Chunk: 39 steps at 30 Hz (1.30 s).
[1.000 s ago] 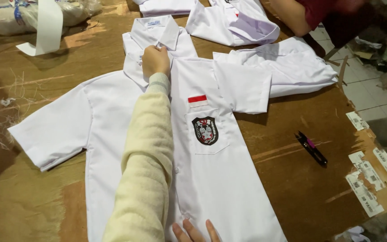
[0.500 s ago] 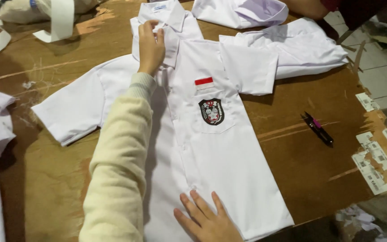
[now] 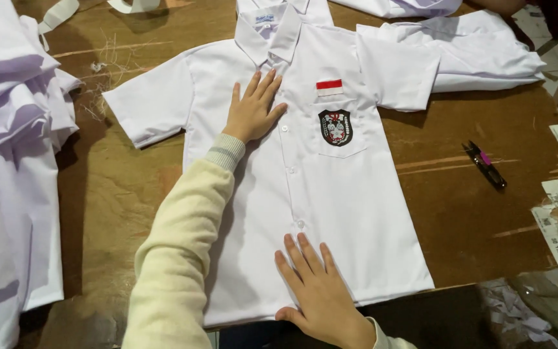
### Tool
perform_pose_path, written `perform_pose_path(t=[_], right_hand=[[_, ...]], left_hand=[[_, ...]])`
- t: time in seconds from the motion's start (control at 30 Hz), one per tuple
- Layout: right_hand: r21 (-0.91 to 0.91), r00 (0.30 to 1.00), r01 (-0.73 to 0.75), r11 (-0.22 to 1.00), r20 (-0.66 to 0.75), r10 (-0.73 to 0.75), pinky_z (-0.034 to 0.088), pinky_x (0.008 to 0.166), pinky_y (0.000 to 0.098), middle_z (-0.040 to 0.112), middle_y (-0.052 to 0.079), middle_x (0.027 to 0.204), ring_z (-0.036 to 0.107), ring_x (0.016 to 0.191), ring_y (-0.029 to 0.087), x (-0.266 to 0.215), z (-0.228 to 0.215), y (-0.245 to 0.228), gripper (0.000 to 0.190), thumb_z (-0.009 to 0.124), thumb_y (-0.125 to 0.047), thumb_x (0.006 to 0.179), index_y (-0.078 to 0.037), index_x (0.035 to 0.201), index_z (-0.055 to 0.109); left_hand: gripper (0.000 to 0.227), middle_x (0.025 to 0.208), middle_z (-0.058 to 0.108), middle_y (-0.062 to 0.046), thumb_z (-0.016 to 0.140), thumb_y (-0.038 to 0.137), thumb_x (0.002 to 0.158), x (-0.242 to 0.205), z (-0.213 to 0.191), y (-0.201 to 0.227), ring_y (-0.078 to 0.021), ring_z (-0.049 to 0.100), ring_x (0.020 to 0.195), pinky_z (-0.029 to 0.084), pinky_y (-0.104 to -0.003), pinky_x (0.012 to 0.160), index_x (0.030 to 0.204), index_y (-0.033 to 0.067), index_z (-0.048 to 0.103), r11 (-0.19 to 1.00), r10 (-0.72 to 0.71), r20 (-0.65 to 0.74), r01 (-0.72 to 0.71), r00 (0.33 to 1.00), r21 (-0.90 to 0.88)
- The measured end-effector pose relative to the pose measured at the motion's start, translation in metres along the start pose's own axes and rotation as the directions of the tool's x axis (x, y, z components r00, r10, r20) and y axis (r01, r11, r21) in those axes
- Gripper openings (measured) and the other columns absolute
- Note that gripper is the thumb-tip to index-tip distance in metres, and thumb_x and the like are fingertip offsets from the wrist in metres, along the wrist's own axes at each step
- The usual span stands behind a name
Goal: A worker buttons a white school uniform shirt and then folds it neatly on a wooden table in a factory setting.
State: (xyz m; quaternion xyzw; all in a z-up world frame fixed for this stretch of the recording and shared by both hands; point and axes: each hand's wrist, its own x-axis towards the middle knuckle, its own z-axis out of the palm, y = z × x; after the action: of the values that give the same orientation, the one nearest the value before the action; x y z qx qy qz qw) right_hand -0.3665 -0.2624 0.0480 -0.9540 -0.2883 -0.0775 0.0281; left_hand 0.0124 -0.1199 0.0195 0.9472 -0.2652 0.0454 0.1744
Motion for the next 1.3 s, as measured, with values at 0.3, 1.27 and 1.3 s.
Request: perform_pose_path(t=[0.3,1.27,1.3], right_hand=[[0.055,1.0,-0.009,0.998,-0.006,0.01,0.02,0.12,0.0535,0.018,0.02,0.17,0.015,0.157,0.038,-0.004,-0.007,-0.006,0.099,0.022,-0.081,0.095,-0.007,0.16,0.029],[0.14,0.787,-0.617,0.775,0.136,0.602,0.006,0.119,0.0689,0.018,0.014,0.172,0.012,0.157,0.039,-0.032,-0.009,0.082,0.07,0.036,-0.063,0.103,-0.026,0.162,0.032],[0.165,0.807,-0.589,0.791,0.066,0.587,0.005,0.116,0.0734,0.023,0.017,0.169,0.013,0.156,0.043,-0.034,-0.006,0.082,0.068,0.04,-0.061,0.103,-0.023,0.16,0.037]], left_hand=[[0.069,0.171,0.017,0.011,0.032,0.063,0.101,0.0,-0.008,0.005,-0.0204,0.013,0.158,0.01,-0.061,0.121,0.163,0.0316,0.024,0.999,-0.046,0.011,0.046,0.999,-0.009],[0.106,0.17,0.022,-0.016,0.035,0.083,0.09,-0.236,-0.024,0.14,-0.0291,0.016,0.159,0.008,-0.059,0.125,0.162,0.0064,0.027,0.948,0.316,0.155,-0.319,0.936,-0.002],[0.109,0.171,0.02,-0.017,0.039,0.084,0.088,-0.236,-0.024,0.139,-0.0299,0.014,0.159,0.006,-0.06,0.125,0.163,0.0072,0.023,0.947,0.321,0.172,-0.318,0.931,-0.049]])
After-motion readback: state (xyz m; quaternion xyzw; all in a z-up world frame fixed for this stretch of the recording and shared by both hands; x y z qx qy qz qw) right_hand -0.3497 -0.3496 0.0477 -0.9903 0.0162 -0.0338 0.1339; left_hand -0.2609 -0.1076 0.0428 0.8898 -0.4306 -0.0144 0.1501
